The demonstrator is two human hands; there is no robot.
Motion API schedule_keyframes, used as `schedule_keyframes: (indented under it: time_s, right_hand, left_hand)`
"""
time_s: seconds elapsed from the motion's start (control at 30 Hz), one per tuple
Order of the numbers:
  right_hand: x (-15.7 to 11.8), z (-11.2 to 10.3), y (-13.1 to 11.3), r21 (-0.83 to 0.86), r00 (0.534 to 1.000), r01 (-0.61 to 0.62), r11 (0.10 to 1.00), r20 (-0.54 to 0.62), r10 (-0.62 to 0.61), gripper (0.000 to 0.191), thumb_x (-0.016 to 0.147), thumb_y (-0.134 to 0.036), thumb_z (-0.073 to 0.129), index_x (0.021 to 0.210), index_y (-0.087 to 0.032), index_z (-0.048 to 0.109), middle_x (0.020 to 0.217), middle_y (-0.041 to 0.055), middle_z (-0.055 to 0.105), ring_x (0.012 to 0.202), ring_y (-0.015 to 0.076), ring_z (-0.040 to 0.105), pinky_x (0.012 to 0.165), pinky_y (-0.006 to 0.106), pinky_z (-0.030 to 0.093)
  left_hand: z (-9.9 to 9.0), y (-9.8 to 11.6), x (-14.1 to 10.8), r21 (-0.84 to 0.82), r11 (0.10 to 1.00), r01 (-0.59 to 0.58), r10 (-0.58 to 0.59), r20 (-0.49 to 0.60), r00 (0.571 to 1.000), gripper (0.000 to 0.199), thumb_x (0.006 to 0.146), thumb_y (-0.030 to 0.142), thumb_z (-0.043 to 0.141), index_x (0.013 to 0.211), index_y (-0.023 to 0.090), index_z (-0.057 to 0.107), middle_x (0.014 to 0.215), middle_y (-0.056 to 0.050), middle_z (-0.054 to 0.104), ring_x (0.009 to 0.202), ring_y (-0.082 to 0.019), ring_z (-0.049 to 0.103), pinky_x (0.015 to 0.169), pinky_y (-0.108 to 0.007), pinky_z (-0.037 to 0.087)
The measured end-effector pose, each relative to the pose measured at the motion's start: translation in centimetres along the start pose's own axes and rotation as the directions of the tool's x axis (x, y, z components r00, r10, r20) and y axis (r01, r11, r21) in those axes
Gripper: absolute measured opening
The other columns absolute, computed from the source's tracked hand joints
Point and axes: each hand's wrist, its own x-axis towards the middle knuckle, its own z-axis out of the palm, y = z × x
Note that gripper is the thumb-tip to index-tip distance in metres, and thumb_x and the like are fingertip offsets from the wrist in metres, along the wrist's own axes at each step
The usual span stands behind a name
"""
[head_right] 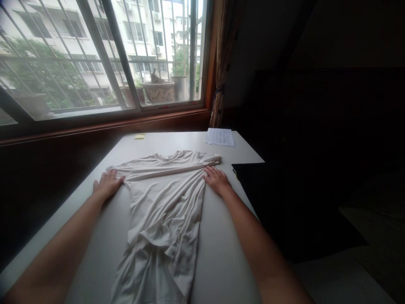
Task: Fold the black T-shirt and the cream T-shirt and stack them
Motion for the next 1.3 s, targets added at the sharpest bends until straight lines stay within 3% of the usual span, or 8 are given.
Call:
schedule_keyframes:
  time_s: [0.2, 0.43, 0.6, 0.73, 0.87, 0.97, 1.03, 1.3]
  right_hand:
    - [0.6, 0.0, -0.3, 0.023, 0.999, -0.008, 1.000, -0.052, 0.009, 0.050, 0.104, -0.050, 0.035, 0.148, -0.032, 0.048, 0.161, 0.0020, 0.040, 0.147, 0.0255, 0.037, 0.121, 0.049, 0.027]
    - [-1.2, -1.3, -1.6, 0.092, 0.971, 0.026, 0.995, -0.238, -0.003, 0.044, 0.101, -0.042, 0.043, 0.140, -0.027, 0.055, 0.146, 0.0098, 0.053, 0.131, 0.0308, 0.049, 0.111, 0.048, 0.039]
    - [-4.0, -2.6, -3.8, 0.154, 0.940, 0.141, 0.978, -0.331, -0.083, 0.035, 0.101, -0.034, 0.041, 0.129, -0.023, 0.060, 0.130, 0.0126, 0.060, 0.126, 0.0292, 0.052, 0.110, 0.047, 0.040]
    - [-8.6, -4.1, -8.3, 0.380, 0.898, 0.297, 0.876, -0.423, -0.120, 0.021, 0.101, -0.030, 0.044, 0.108, -0.023, 0.063, 0.108, 0.0103, 0.063, 0.110, 0.0264, 0.059, 0.102, 0.044, 0.047]
    - [-14.9, -5.6, -14.6, 0.517, 0.897, 0.439, 0.735, -0.214, -0.386, 0.010, 0.094, -0.032, 0.063, 0.098, -0.022, 0.061, 0.103, 0.0064, 0.062, 0.101, 0.0228, 0.061, 0.094, 0.038, 0.052]
    - [-18.5, -5.7, -18.3, 0.400, 0.867, 0.468, 0.788, -0.036, -0.497, 0.043, 0.078, -0.042, 0.082, 0.109, -0.021, 0.060, 0.115, 0.0097, 0.061, 0.106, 0.0281, 0.058, 0.090, 0.042, 0.053]
    - [-19.9, -5.5, -19.6, 0.270, 0.871, 0.466, 0.843, 0.027, -0.490, 0.046, 0.076, -0.039, 0.082, 0.111, -0.020, 0.059, 0.114, 0.0113, 0.061, 0.106, 0.0312, 0.057, 0.089, 0.046, 0.053]
    - [-21.9, -7.6, -16.2, 0.231, 0.948, 0.317, 0.920, -0.065, -0.311, 0.033, 0.076, 0.003, 0.056, 0.098, -0.022, 0.058, 0.102, 0.0064, 0.060, 0.094, 0.0247, 0.059, 0.086, 0.039, 0.053]
  left_hand:
    - [0.4, 0.2, -0.6, -0.091, 0.995, 0.049, -0.062, -0.142, 0.988, 0.086, 0.098, 0.069, 0.017, 0.162, 0.011, 0.017, 0.169, -0.017, 0.006, 0.154, -0.038, 0.008, 0.119, -0.064, 0.017]
    - [0.7, -0.1, -3.8, -0.182, 0.959, -0.219, 0.150, -0.331, 0.932, 0.070, 0.102, 0.055, 0.034, 0.155, 0.010, 0.030, 0.160, -0.023, 0.028, 0.152, -0.034, 0.019, 0.123, -0.051, 0.021]
    - [0.5, -0.4, -11.5, -0.301, 0.795, -0.527, 0.411, -0.372, 0.832, 0.065, 0.098, 0.063, 0.042, 0.140, 0.015, 0.048, 0.146, -0.019, 0.045, 0.144, -0.033, 0.035, 0.121, -0.050, 0.030]
    - [-1.4, -0.4, -20.6, -0.405, 0.710, -0.576, 0.495, -0.294, 0.817, 0.042, 0.096, 0.057, 0.053, 0.121, 0.024, 0.062, 0.127, -0.012, 0.055, 0.125, -0.031, 0.052, 0.108, -0.050, 0.046]
    - [-4.0, 1.6, -29.0, -0.337, 0.711, -0.617, 0.571, -0.235, 0.786, 0.025, 0.093, 0.051, 0.063, 0.105, 0.030, 0.068, 0.115, -0.008, 0.060, 0.109, -0.030, 0.056, 0.093, -0.047, 0.053]
    - [-4.8, 3.9, -33.0, -0.307, 0.698, -0.647, 0.618, -0.196, 0.761, 0.022, 0.090, 0.051, 0.067, 0.102, 0.032, 0.066, 0.107, -0.009, 0.063, 0.102, -0.031, 0.058, 0.085, -0.047, 0.054]
    - [-4.5, 5.0, -34.4, -0.282, 0.706, -0.649, 0.619, -0.198, 0.760, 0.024, 0.088, 0.051, 0.069, 0.102, 0.033, 0.065, 0.101, -0.009, 0.064, 0.094, -0.032, 0.059, 0.079, -0.048, 0.055]
    - [-3.0, 4.6, -36.2, -0.250, 0.758, -0.603, 0.535, -0.291, 0.793, 0.021, 0.085, 0.039, 0.066, 0.105, 0.034, 0.060, 0.105, -0.010, 0.062, 0.093, -0.032, 0.059, 0.072, -0.049, 0.056]
